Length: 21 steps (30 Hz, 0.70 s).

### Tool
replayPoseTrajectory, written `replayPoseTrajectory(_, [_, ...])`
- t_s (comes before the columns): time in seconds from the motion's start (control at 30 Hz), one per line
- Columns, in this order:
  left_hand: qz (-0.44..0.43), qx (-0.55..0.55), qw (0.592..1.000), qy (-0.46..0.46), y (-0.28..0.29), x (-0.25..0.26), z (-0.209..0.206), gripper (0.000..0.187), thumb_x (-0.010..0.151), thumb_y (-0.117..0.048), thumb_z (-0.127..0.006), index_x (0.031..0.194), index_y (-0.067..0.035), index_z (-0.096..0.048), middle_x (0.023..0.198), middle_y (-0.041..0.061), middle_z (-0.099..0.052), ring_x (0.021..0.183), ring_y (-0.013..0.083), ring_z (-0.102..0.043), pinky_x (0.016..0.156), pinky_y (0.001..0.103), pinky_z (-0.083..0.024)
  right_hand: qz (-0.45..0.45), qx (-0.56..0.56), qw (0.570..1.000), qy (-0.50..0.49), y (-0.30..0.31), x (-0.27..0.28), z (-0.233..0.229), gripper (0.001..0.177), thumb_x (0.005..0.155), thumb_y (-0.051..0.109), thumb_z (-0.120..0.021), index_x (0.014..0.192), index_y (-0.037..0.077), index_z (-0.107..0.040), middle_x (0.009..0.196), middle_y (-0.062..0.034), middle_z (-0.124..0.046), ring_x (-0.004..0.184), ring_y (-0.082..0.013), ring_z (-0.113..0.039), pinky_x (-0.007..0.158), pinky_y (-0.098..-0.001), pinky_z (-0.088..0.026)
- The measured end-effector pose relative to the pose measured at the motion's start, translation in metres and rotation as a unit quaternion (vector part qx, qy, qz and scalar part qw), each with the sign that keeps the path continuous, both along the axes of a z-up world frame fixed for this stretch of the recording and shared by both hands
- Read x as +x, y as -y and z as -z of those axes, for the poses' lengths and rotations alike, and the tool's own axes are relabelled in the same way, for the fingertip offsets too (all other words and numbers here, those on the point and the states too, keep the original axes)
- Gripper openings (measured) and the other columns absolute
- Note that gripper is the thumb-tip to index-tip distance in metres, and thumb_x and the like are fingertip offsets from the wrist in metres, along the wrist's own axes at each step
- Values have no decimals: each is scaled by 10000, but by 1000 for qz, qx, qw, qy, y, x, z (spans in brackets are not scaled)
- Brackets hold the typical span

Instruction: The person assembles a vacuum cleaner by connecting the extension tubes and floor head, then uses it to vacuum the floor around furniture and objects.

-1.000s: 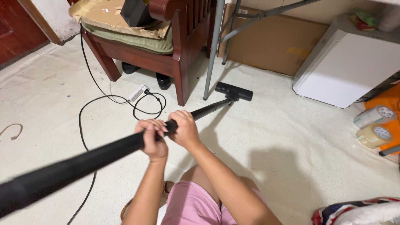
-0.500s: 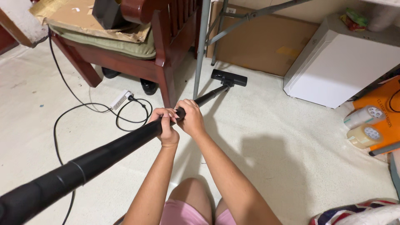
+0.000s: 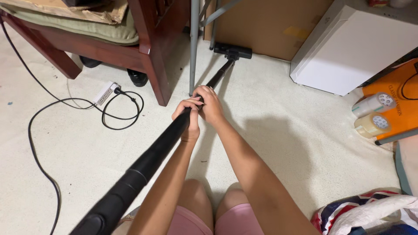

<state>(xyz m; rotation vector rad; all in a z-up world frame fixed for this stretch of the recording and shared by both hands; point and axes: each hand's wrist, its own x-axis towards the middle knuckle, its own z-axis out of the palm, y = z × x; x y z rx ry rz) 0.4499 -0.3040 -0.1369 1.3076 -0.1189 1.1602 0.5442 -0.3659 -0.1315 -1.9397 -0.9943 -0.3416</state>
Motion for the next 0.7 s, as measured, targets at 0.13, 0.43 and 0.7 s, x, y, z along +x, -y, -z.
replayPoseTrajectory(0.13, [-14,-9,1000,-7,0,-18,-2,85,984,44,-537,907,12,-555,948,134,-671,1065,242,-664,1071,367,-491,23,-95,995,-10,-1,-17,-11,247,733,64,-768,935,115,-634,1033,-87,-665,1159,-312,-610,1108,-452,-413])
replayPoseTrajectory(0.43, [-22,-63,998,1,11,-123,-41,95,936,18,-505,850,24,-543,861,142,-641,935,237,-645,991,361,-519,-2,-84,996,41,12,-128,-57,303,640,95,-831,880,87,-646,906,-101,-675,1002,-333,-650,1064,-495,-449])
replayPoseTrajectory(0.7, [29,-77,992,91,34,-202,-108,82,900,-14,-521,825,4,-495,774,125,-571,791,230,-585,888,382,-515,2,-123,992,-4,40,-226,-133,283,637,94,-810,865,68,-645,902,-138,-685,861,-391,-672,683,-491,-542])
